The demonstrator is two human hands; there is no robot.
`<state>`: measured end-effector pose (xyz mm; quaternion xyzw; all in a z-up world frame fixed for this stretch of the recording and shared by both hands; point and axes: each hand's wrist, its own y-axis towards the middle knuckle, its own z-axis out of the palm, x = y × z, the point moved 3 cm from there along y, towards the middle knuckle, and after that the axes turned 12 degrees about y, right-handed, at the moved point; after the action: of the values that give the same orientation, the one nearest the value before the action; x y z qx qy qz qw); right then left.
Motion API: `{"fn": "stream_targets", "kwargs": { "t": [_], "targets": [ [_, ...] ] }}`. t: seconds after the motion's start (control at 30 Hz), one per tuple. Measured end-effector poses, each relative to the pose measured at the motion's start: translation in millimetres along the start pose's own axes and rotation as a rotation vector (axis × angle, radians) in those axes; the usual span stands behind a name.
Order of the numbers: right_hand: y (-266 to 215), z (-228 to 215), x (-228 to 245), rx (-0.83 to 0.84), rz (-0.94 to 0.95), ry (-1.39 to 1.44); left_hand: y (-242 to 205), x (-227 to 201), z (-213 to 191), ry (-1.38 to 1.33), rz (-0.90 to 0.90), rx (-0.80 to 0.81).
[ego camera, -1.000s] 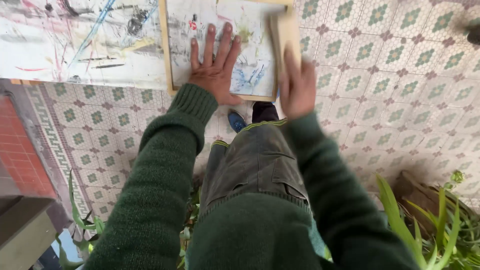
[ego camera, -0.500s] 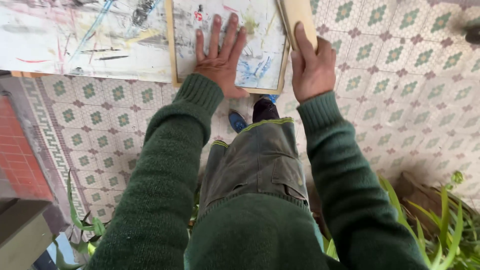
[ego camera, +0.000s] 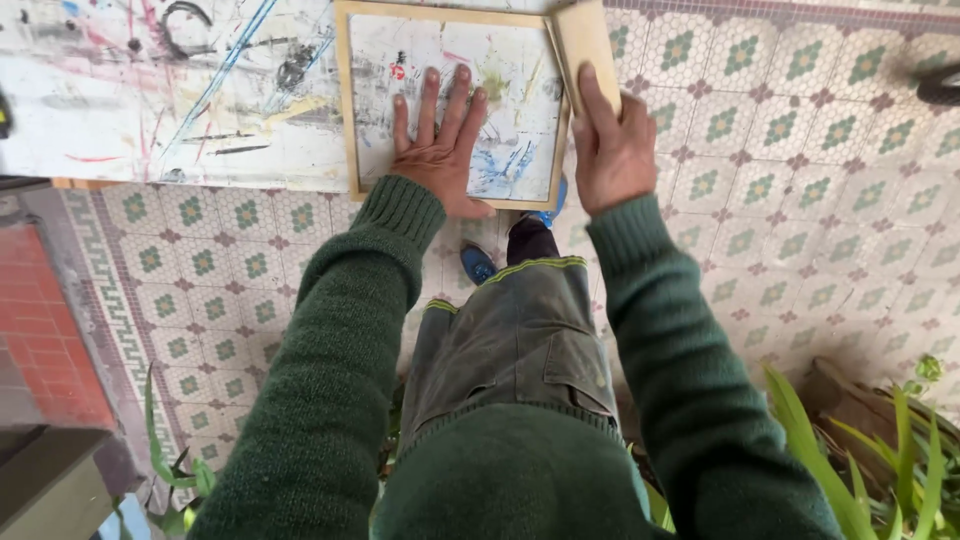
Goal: Sanding the edges of a small wooden frame.
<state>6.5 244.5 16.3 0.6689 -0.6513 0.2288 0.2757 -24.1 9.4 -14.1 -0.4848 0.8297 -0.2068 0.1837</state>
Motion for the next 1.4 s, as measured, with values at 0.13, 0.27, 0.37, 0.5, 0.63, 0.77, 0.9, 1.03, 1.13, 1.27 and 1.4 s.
{"fn": "stream_targets", "kwargs": {
  "t": [0.13, 0.27, 0.37, 0.5, 0.63, 0.77, 0.9, 1.03, 1.13, 1.27, 1.4],
  "targets": [
    [-90.5, 5.5, 11.5, -0.081, -0.117, -0.037, 9.3, 1.9, -6.1, -0.013, 0.019, -0.084],
    [-73.5, 7.9, 7.9, -0.066, 0.003, -0.003, 6.1, 3.1, -5.1, -0.020, -0.005, -0.006],
    [-17.7, -1.8, 1.9, -0.104, -0.056, -0.039, 1.4, -5.7, 2.3, -0.023, 0.010, -0.001],
    [-6.0, 2.6, 0.0, 0.019, 0.141, -0.007, 5.1, -1.5, 4.8, 0.001, 0.038, -0.034],
    [-110.6, 11.9, 9.5, -0.038, 0.047, -0.011, 7.5, 4.9, 0.7, -0.010, -0.001, -0.083],
    [-46.2, 7.7, 10.1, -0.051, 0.017, -0.008, 2.3, 0.6, 11.3, -0.028, 0.017, -0.076],
    [18.7, 3.1, 1.5, -0.014, 0.123, 0.003, -0.5, -2.1, -8.5, -0.002, 0.006, 0.014],
    [-99.5, 16.3, 10.6, -0.072, -0.027, 0.005, 4.7, -1.4, -11.6, -0.020, 0.010, -0.059],
    [-108.8, 20.5, 9.8, -0.018, 0.070, -0.018, 5.7, 3.1, -7.4, -0.023, -0.015, 0.028],
    [-26.1, -1.0, 11.6, -0.058, -0.011, -0.049, 1.5, -5.4, 2.2, -0.045, 0.030, -0.043],
    [-12.2, 2.6, 7.6, -0.024, 0.063, 0.007, -4.3, -2.3, 13.2, -0.034, 0.040, -0.070]
  ]
}}
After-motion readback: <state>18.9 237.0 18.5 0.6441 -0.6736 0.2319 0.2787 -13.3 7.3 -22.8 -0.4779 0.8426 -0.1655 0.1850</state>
